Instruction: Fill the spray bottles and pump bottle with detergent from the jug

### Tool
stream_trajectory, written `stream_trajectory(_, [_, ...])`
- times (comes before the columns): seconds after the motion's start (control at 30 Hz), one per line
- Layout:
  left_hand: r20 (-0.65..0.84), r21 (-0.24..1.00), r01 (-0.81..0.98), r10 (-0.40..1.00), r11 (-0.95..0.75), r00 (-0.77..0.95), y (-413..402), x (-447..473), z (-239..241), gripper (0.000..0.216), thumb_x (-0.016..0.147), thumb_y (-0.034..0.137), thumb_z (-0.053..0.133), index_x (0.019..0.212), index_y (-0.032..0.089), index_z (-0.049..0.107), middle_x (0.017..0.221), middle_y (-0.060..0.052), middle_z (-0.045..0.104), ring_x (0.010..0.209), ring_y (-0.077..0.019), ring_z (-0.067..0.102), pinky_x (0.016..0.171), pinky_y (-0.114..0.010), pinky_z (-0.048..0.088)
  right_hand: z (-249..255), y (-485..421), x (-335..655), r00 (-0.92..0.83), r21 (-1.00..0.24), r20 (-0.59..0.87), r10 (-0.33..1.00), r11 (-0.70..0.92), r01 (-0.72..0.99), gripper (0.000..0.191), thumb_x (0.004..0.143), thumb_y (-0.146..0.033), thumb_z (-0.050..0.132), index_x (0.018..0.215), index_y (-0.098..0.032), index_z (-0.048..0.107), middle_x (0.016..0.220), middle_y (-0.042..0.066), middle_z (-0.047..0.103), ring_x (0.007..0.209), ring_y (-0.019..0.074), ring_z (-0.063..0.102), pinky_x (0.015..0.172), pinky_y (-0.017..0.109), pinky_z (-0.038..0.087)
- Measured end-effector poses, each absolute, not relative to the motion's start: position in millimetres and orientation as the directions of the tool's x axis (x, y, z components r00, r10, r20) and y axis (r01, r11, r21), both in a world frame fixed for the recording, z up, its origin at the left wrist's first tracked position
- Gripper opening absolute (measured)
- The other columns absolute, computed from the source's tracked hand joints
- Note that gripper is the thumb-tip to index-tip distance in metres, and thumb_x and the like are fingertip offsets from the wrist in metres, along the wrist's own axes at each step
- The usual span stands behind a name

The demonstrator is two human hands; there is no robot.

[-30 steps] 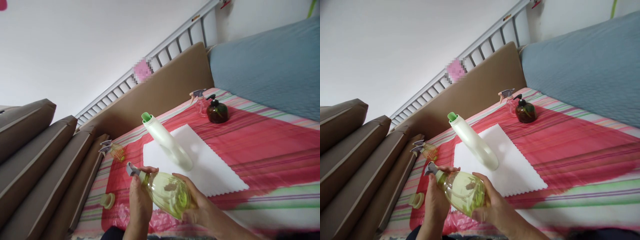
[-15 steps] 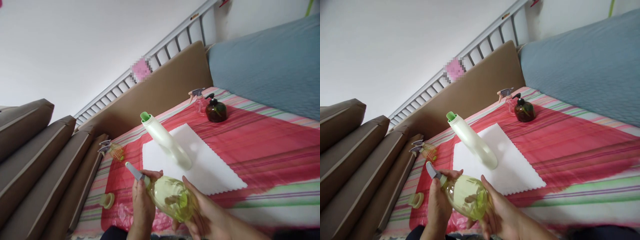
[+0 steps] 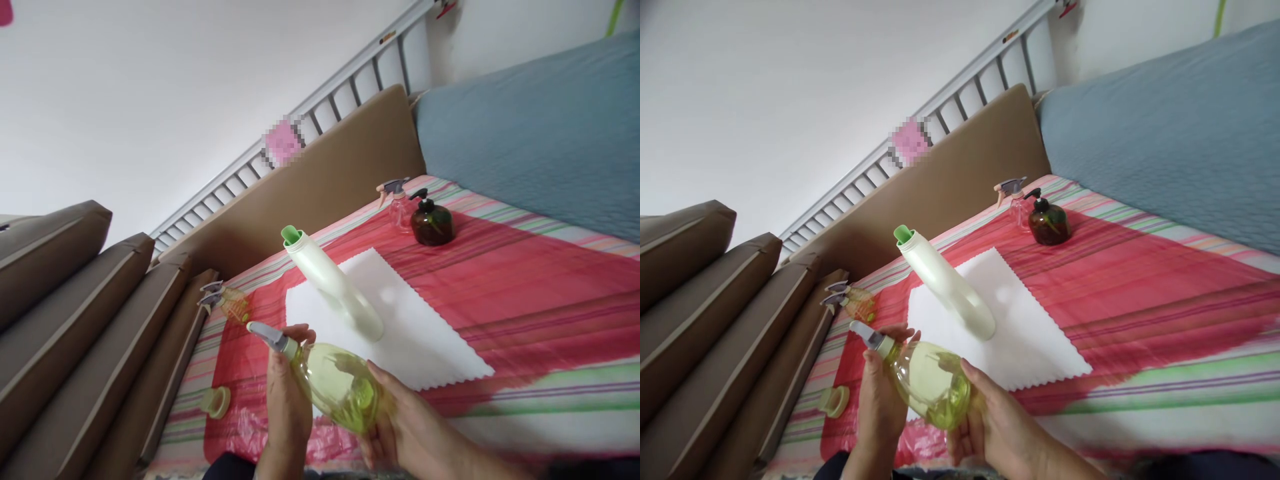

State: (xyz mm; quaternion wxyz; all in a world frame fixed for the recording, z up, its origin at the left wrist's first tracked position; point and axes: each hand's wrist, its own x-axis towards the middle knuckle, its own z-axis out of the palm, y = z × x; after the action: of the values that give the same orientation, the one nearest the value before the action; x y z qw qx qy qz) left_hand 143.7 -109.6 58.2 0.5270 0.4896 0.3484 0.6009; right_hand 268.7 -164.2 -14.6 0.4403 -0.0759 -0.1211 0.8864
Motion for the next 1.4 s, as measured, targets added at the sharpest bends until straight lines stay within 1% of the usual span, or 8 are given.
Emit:
stream_trajectory(0.1, [0.164, 0.915, -0.377, 0.986, -0.141, 0.03, -109, 144, 61, 0.037, 0.077, 0.052, 0.056, 0.1, 0.023, 0.059, 0.09, -0.002, 0.064, 0.086, -0.018, 0.061, 0.085, -0.036, 0.045, -11, -167, 268, -0.541, -0.314, 0.034, 0.84, -0.505, -0.804, 0.056, 0.089, -0.057, 0.029, 0.109, -0.011, 0.054, 0.067, 0.005, 0.065, 0.053, 0.0117, 0.06, 0.057, 0.025, 0.046])
stream_trajectory(0.23, [0.106, 0.889, -0.443, 0.993, -0.117, -0.049, -109, 146, 67, 0.036, 0.073, 0.051, 0.061, 0.096, 0.023, 0.059, 0.091, -0.002, 0.065, 0.086, -0.0182, 0.061, 0.084, -0.036, 0.045, -5, -169, 269, -0.383, -0.374, 0.122, 0.916, -0.315, -0.872, 0.039, 0.086, -0.044, 0.048, 0.119, -0.023, 0.042, 0.094, 0.005, 0.064, 0.068, 0.0149, 0.061, 0.065, 0.032, 0.046])
stream_trajectory(0.37, [0.022, 0.876, -0.476, 0.992, -0.079, -0.125, -111, 149, 73, 0.037, 0.072, 0.054, 0.061, 0.093, 0.023, 0.06, 0.102, -0.004, 0.064, 0.094, -0.0215, 0.059, 0.091, -0.04, 0.04, -8, -167, 267, -0.272, -0.464, 0.137, 0.953, -0.18, -0.867, 0.062, 0.074, -0.042, 0.065, 0.125, -0.029, 0.031, 0.115, 0.008, 0.056, 0.082, 0.0193, 0.061, 0.069, 0.035, 0.044])
stream_trajectory(0.47, [0.027, 0.879, -0.468, 0.99, -0.088, -0.135, -112, 151, 74, 0.041, 0.072, 0.057, 0.058, 0.094, 0.023, 0.062, 0.105, -0.006, 0.064, 0.099, -0.0228, 0.057, 0.094, -0.041, 0.037, -18, -163, 261, -0.189, -0.5, 0.111, 0.976, -0.109, -0.859, 0.076, 0.066, -0.044, 0.072, 0.125, -0.031, 0.027, 0.126, 0.01, 0.047, 0.095, 0.0237, 0.058, 0.073, 0.038, 0.046])
stream_trajectory(0.63, [0.094, 0.868, -0.475, 0.987, -0.146, -0.131, -110, 150, 70, 0.036, 0.075, 0.054, 0.057, 0.095, 0.024, 0.062, 0.105, -0.005, 0.063, 0.103, -0.0209, 0.054, 0.098, -0.043, 0.033, -26, -160, 256, -0.132, -0.497, 0.161, 0.978, -0.035, -0.867, 0.081, 0.061, -0.043, 0.077, 0.124, -0.034, 0.027, 0.131, 0.009, 0.04, 0.115, 0.0272, 0.047, 0.092, 0.047, 0.039])
stream_trajectory(0.83, [0.095, 0.872, -0.471, 0.99, -0.132, -0.102, -109, 149, 64, 0.034, 0.078, 0.054, 0.053, 0.096, 0.025, 0.061, 0.102, -0.003, 0.064, 0.098, -0.0192, 0.056, 0.095, -0.041, 0.036, -19, -165, 260, -0.14, -0.53, 0.182, 0.973, -0.023, -0.848, 0.073, 0.068, -0.04, 0.073, 0.125, -0.036, 0.028, 0.14, 0.009, 0.031, 0.117, 0.0274, 0.046, 0.094, 0.049, 0.038])
stream_trajectory(1.07, [0.073, 0.88, -0.461, 0.992, -0.111, -0.098, -109, 145, 64, 0.033, 0.077, 0.053, 0.056, 0.095, 0.026, 0.06, 0.099, -0.003, 0.065, 0.095, -0.0189, 0.058, 0.093, -0.04, 0.038, -18, -169, 262, -0.133, -0.568, 0.174, 0.976, -0.011, -0.823, 0.075, 0.069, -0.037, 0.072, 0.126, -0.036, 0.024, 0.139, 0.009, 0.034, 0.115, 0.025, 0.049, 0.098, 0.048, 0.035])
stream_trajectory(1.4, [0.083, 0.899, -0.423, 0.993, -0.113, -0.09, -108, 139, 60, 0.038, 0.073, 0.054, 0.06, 0.097, 0.024, 0.06, 0.101, -0.004, 0.065, 0.094, -0.0204, 0.059, 0.091, -0.039, 0.04, -13, -168, 263, -0.126, -0.622, 0.169, 0.978, 0.007, -0.783, 0.078, 0.063, -0.043, 0.076, 0.123, -0.037, 0.026, 0.135, 0.008, 0.037, 0.111, 0.0234, 0.052, 0.098, 0.045, 0.035])
